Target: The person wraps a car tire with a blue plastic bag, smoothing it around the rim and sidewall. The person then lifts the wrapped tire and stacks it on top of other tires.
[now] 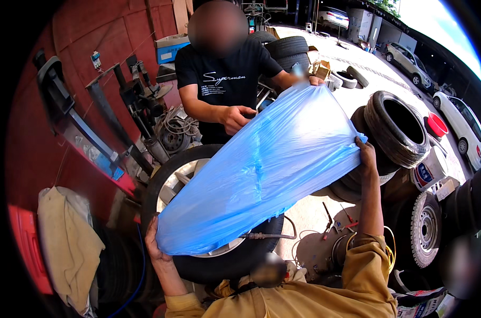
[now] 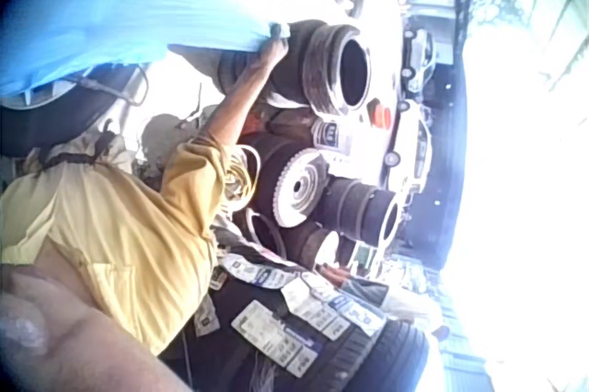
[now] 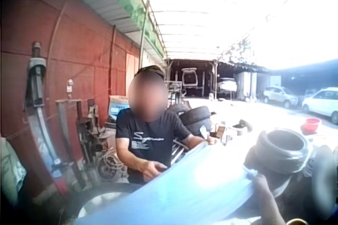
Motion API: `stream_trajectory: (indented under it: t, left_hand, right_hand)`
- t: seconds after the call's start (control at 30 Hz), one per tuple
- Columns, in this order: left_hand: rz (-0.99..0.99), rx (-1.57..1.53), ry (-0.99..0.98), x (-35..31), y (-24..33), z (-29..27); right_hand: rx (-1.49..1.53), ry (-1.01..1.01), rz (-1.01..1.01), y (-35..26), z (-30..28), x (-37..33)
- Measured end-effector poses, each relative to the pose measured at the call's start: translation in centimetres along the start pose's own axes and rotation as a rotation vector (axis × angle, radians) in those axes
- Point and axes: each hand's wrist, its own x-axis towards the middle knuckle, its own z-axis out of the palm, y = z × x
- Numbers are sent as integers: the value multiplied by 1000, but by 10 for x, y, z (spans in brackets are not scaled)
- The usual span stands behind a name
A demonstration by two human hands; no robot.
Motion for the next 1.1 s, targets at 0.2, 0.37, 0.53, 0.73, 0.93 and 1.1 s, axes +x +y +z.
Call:
stream_trajectory:
  t: [0.2, 0.37, 0.53, 0.73, 0.93, 1.1]
  left_hand:
    - [-65, -21, -67, -32, -15, -24]
    - [-114, -13, 49, -56, -30, -45]
    - [-282, -173, -30, -75, -44, -46]
    - [-512, 253, 14, -119, -58, -50]
    - [-380, 232, 16, -153, -80, -42]
    - [-177, 197, -94, -168, -87, -7]
  right_hand:
    - [-121, 21, -3, -4, -7, -12]
    - [69, 19, 121, 20, -13, -26]
    - [221, 26, 231, 57, -46, -30]
    - [579, -230, 373, 89, -64, -27]
    - [619, -615, 420, 167, 42, -165]
    - [448, -692, 600, 178, 136, -275]
